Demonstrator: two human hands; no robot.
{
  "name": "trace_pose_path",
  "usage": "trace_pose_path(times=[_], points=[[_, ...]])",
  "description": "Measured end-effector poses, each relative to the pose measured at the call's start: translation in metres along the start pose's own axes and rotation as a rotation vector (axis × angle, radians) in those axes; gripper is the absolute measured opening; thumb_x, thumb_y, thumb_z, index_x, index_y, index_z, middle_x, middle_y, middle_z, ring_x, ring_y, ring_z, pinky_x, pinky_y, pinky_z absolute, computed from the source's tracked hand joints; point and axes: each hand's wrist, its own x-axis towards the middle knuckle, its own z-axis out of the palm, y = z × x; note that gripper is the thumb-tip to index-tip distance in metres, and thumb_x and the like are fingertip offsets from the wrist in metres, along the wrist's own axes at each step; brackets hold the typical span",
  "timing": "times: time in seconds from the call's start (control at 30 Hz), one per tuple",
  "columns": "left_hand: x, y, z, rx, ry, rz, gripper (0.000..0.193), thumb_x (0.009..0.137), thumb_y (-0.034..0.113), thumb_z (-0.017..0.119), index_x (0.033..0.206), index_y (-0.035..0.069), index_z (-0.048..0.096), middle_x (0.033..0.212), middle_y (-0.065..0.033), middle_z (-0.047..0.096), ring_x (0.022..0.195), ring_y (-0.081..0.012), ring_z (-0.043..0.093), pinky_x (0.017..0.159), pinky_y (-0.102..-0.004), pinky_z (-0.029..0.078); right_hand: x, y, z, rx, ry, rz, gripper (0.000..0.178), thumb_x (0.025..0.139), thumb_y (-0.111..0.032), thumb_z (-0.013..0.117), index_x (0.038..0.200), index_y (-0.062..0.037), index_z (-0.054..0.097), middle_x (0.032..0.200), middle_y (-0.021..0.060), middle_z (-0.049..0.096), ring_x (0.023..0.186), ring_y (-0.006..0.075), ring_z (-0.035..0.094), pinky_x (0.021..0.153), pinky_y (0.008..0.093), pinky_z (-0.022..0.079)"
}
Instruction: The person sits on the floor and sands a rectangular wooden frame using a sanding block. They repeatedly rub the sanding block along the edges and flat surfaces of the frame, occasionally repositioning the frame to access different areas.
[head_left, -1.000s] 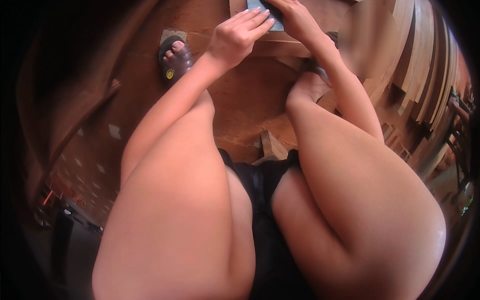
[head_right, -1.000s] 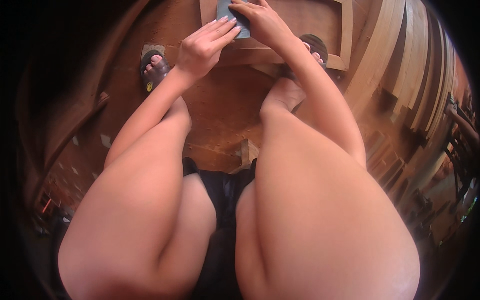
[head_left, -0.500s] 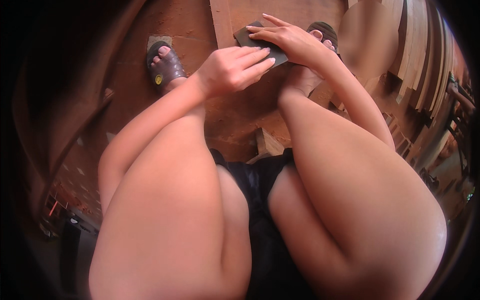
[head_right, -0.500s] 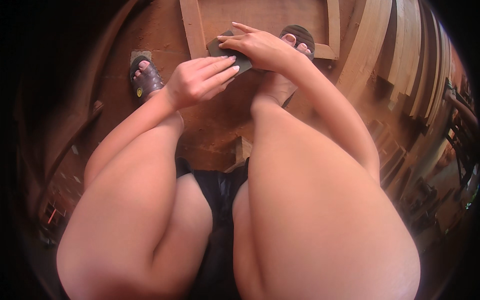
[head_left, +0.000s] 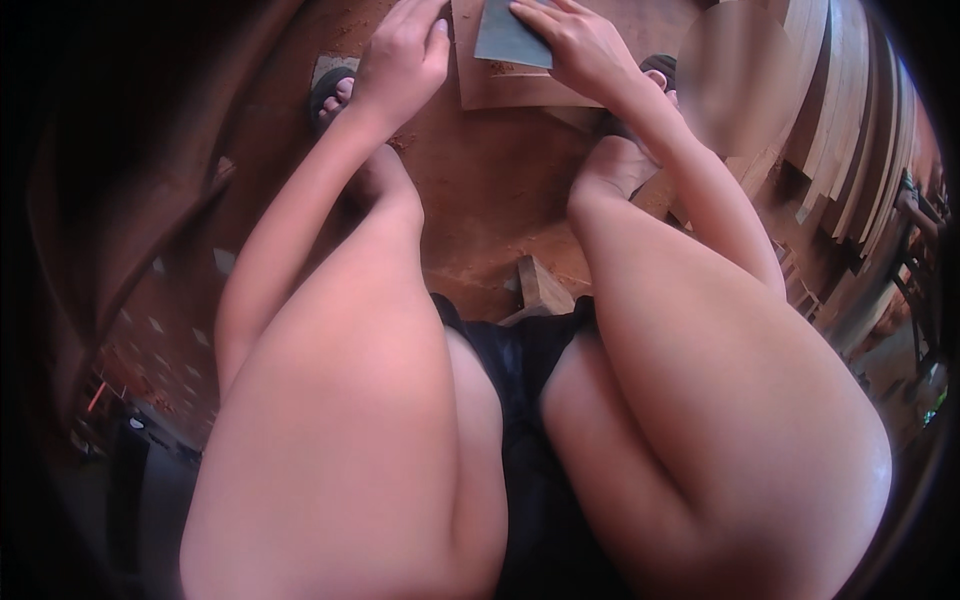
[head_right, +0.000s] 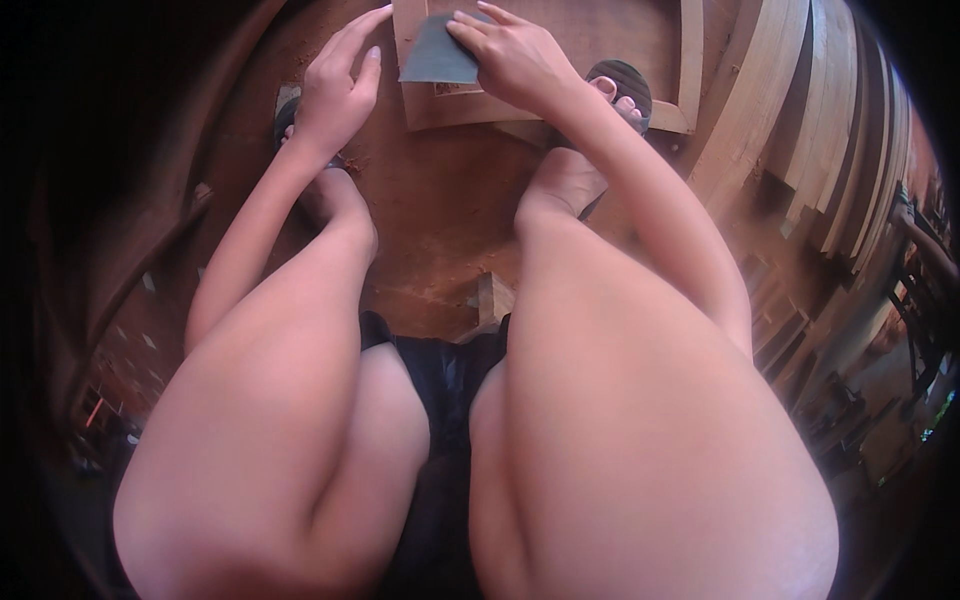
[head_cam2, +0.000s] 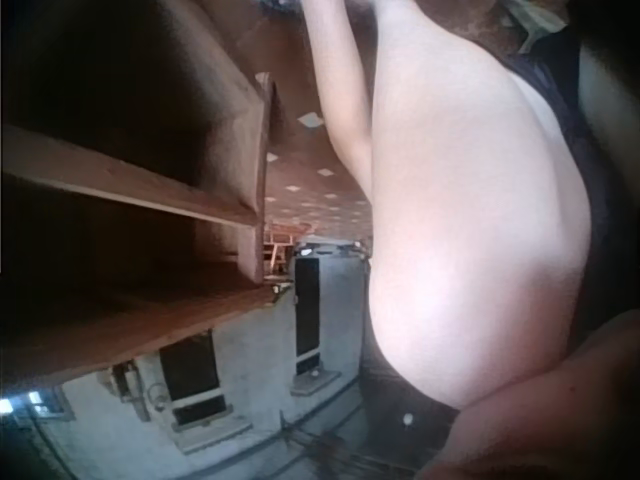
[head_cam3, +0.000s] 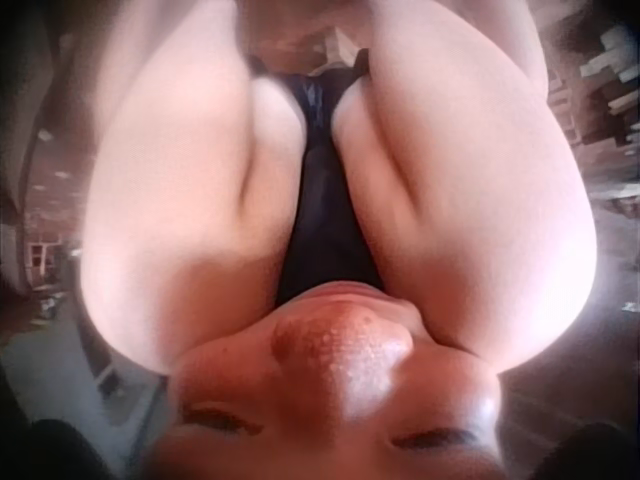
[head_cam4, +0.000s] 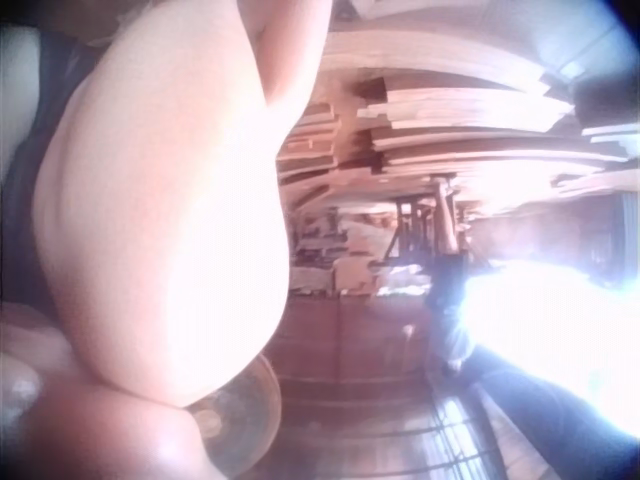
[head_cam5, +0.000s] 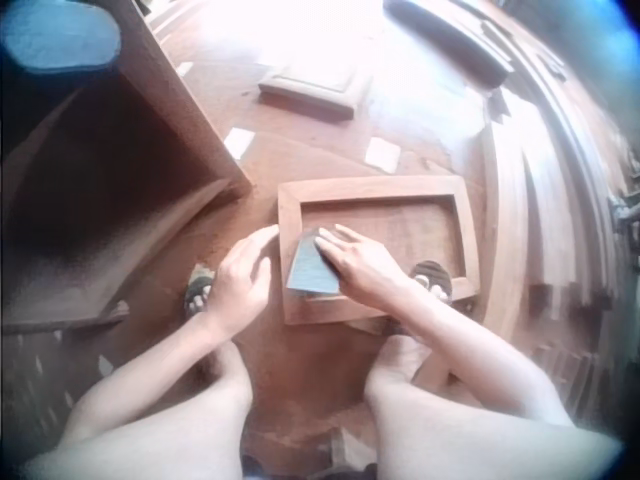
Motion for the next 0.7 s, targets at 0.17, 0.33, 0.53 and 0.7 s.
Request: trace_pose_path(times=[0.17,0.33,0.53,0.7], points=[[-0.011,-0.009,0.016,-0.176,-0.223,0.097,0.053,0.092,-0.005,0.056,0.141,0.012,0.060,0.135,-0.0157,0.065,0.124,-0.0333,0.063,0.104,-0.0410,0.052,-0.037,-0.015,-0.018,0.108,-0.146,-0.015,0.051,0.074,0.000,0.063,0.123,-0.0099,0.071,0.115,0.0120,0.075,0.112,0.0338,0.069,0.107,0.0405,0.053],[-0.003,0.010,0.011,-0.307,-0.298,-0.057,0.068,0.081,-0.013,0.055,0.143,0.016,0.060,0.133,-0.0134,0.068,0.117,-0.0336,0.068,0.100,-0.0410,0.054,-0.014,0.005,-0.013,0.287,0.052,0.068,0.040,0.074,-0.001,0.065,0.112,-0.0096,0.075,0.093,0.0150,0.074,0.084,0.0302,0.072,0.095,0.0391,0.057],[0.043,0.014,0.020,-0.534,-0.210,-0.060,0.063,0.080,-0.011,0.053,0.143,-0.003,0.056,0.136,-0.0269,0.063,0.131,-0.0371,0.060,0.110,-0.0377,0.047,0.022,0.016,-0.040,0.295,0.063,0.155,0.023,0.084,0.001,0.066,0.105,-0.0061,0.072,0.102,0.0182,0.070,0.092,0.0407,0.068,0.081,0.0457,0.056],[0.021,0.002,0.027,-0.265,-0.465,0.100,0.078,0.074,-0.016,0.055,0.145,0.016,0.060,0.132,-0.0127,0.069,0.118,-0.0326,0.068,0.101,-0.0401,0.054,-0.008,-0.002,-0.014,0.002,0.015,-0.025,0.030,0.073,-0.003,0.068,0.102,-0.0051,0.073,0.098,0.0123,0.070,0.086,0.0301,0.069,0.084,0.0395,0.057]])
